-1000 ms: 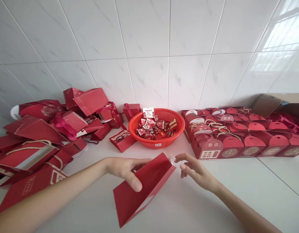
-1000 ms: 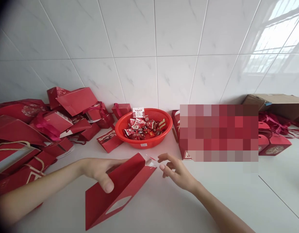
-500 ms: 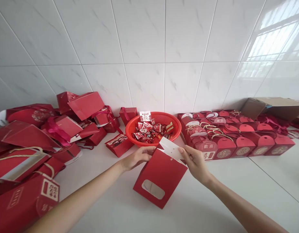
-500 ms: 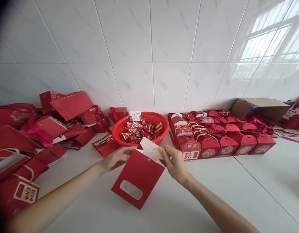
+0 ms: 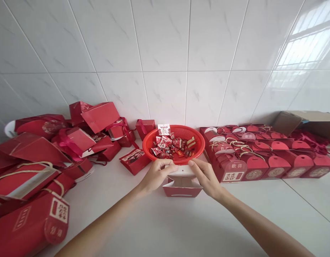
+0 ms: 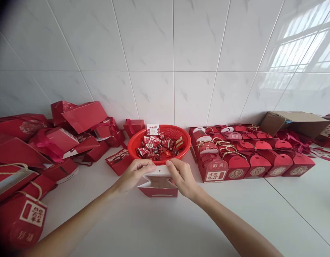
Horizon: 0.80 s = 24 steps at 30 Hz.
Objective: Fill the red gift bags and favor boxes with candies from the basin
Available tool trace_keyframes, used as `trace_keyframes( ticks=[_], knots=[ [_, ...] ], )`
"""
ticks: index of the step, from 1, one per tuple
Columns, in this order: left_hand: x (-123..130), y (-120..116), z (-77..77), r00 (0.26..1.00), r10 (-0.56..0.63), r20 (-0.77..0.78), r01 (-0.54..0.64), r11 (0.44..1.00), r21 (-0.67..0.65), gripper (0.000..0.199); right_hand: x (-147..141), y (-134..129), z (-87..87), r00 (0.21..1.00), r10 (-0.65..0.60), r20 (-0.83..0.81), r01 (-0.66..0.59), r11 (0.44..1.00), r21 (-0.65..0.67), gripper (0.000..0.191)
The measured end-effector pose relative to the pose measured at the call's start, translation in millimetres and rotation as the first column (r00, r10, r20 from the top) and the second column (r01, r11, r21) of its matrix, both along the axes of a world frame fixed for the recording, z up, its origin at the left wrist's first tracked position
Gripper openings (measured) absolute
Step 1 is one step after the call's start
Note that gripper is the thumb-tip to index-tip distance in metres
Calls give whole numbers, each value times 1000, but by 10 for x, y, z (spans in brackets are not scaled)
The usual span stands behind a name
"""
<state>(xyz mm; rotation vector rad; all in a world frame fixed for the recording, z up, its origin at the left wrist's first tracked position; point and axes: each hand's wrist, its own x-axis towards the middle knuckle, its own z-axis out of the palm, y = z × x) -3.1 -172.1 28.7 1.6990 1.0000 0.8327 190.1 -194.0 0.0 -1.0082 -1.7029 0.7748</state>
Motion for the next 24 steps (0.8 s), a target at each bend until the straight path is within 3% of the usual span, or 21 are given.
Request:
trace_keyframes(
  ticks=[4, 10, 13, 20, 24],
  knots=[
    [50, -14, 46, 997, 42, 67, -40, 999, -28, 42, -21, 19, 16, 991, 16, -133, -34, 990, -136, 53],
    [46, 11, 34, 992, 83, 91, -77, 995, -59, 46, -68, 90, 40, 987, 35, -160, -68, 976, -207, 55],
    [4, 25, 18, 995, 63, 72, -60, 997, -49, 46, -26, 173, 99, 988, 25, -152, -51, 985, -166, 53],
    [-100, 28, 143, 1000, -7, 20, 7, 1000, 18, 45, 131, 622, 243, 969, -74, -237, 62, 996, -57, 48],
    [-209, 305, 239, 1000, 7, 9, -7, 996, 94, 46, 123, 978, 196, 956, -131, -263, 107, 989, -104, 39]
  ],
)
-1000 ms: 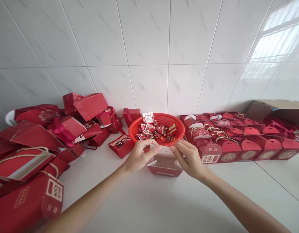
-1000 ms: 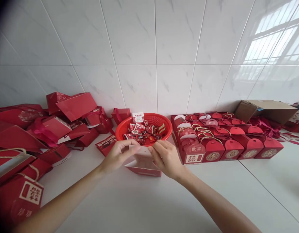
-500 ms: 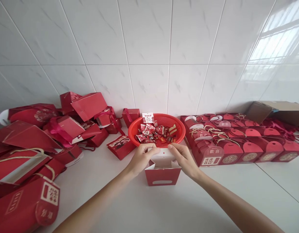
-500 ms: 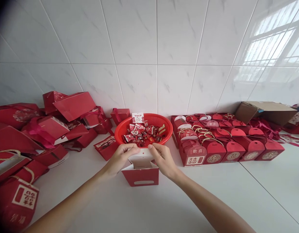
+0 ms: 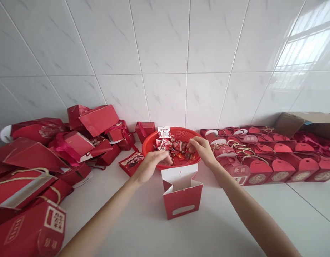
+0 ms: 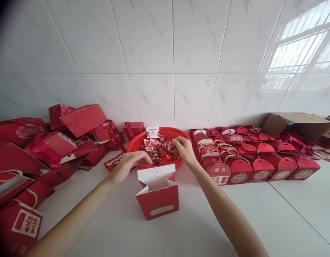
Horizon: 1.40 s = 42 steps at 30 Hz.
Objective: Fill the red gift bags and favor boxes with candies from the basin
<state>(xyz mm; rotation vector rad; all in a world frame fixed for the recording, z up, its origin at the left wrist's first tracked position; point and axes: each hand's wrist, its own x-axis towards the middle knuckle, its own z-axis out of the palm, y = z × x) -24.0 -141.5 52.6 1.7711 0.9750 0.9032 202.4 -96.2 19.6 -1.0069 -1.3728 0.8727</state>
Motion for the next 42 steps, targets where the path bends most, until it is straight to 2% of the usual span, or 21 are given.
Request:
trace_keyframes(
  ticks=[2, 3, 4, 6, 7, 8, 9, 10, 13, 15, 17, 19, 23, 26, 29, 33, 36, 38, 42],
  knots=[
    [-53, 241, 37, 988, 51, -142, -36, 993, 108, 42, -32, 160, -40, 1000, -24, -12, 23, 999, -34, 34],
    [-70, 369, 51, 956, 74, -284, -32, 988, 151, 40, -50, 227, -61, 999, -35, -15, 34, 998, -47, 33],
    [-76, 493, 61, 887, 75, -455, -1, 987, 159, 38, -66, 283, -82, 999, -45, -16, 44, 997, -57, 32],
    [-53, 706, 68, 633, -15, -774, 90, 994, 55, 34, -87, 356, -121, 998, -61, -15, 60, 996, -66, 30],
    [-23, 789, 65, 489, -76, -869, 122, 992, -19, 35, -89, 372, -139, 998, -68, -14, 67, 996, -66, 30],
    [18, 856, 58, 363, -128, -923, 139, 987, -82, 40, -86, 376, -155, 997, -74, -12, 73, 995, -62, 29],
    [66, 910, 45, 270, -159, -950, 148, 981, -122, 51, -79, 371, -169, 997, -79, -8, 78, 995, -55, 28],
    [118, 953, 28, 211, -165, -963, 148, 980, -136, 67, -69, 359, -182, 997, -82, -3, 82, 996, -47, 28],
    [269, 1054, -43, 138, -134, -981, 112, 986, -119, 111, -40, 313, -213, 996, -88, 17, 89, 996, -25, 27],
    [341, 1120, -97, 97, -113, -989, 65, 992, -107, 123, -32, 298, -229, 995, -89, 32, 90, 996, -18, 28],
    [380, 1188, -151, 59, -94, -994, 39, 995, -92, 124, -31, 299, -242, 995, -90, 45, 90, 996, -14, 27],
    [389, 1245, -200, 62, -95, -994, 69, 993, -90, 116, -33, 308, -248, 995, -86, 52, 87, 996, -10, 26],
    [348, 1290, -267, 121, -157, -980, 165, 977, -136, 92, -35, 309, -235, 995, -81, 61, 81, 997, -4, 24],
    [306, 1279, -293, 142, -168, -976, 188, 972, -140, 84, -37, 295, -217, 995, -81, 66, 81, 997, -6, 24],
    [289, 1271, -319, 154, -176, -972, 196, 970, -145, 84, -41, 283, -210, 994, -80, 72, 81, 997, -12, 24],
    [302, 1280, -356, 164, -172, -971, 192, 971, -139, 94, -44, 273, -207, 993, -80, 89, 82, 997, -15, 24],
    [290, 1293, -355, 184, -169, -968, 204, 970, -130, 91, -44, 266, -202, 992, -75, 104, 77, 997, -12, 25],
    [265, 1297, -338, 220, -174, -960, 225, 967, -123, 83, -43, 263, -201, 991, -70, 111, 71, 997, -8, 26],
    [229, 1287, -307, 342, -171, -924, 280, 957, -73, 65, -42, 260, -205, 990, -68, 122, 69, 998, 0, 26]
  ],
)
